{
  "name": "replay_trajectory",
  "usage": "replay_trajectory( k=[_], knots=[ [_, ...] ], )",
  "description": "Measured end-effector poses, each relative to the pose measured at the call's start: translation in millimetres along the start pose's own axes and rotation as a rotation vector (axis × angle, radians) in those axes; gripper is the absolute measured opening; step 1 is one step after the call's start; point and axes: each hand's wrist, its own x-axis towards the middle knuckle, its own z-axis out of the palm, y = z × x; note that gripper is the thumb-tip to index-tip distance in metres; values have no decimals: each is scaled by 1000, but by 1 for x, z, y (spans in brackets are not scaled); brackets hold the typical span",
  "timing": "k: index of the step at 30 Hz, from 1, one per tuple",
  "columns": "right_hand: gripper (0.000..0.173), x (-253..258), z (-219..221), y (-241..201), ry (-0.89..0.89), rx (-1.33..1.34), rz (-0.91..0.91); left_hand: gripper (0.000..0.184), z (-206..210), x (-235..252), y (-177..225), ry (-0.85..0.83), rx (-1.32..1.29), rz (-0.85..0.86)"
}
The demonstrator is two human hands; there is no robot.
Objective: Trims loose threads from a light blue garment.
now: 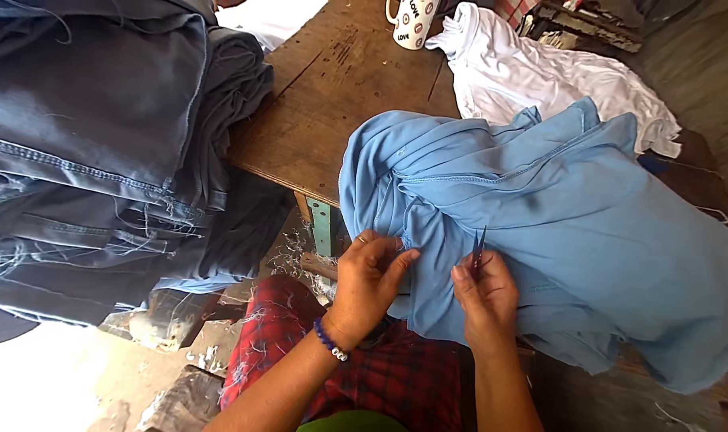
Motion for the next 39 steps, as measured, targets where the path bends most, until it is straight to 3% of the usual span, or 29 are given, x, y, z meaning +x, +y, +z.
replay_trajectory(
  k=[3, 9, 13, 23, 39],
  knots=[
    [20, -10, 7, 1, -12, -143, -76, 10, 4, -1, 4, 47, -172, -55],
    [21, -13, 11, 4, -29, -336, -85, 15, 0, -2, 23, 93, -687, -439],
    [23, -11, 11, 0, -49, -373, -69, 18, 0, 1, 22, 101, -807, -494],
    [29, -12, 16, -6, -94, -639, -112, 12, 7, -18, 3, -68, -817, -265],
    [29, -8, 23, -29, -56, -909, -109, 17, 12, -25, -10, -89, -465, 35]
  ],
)
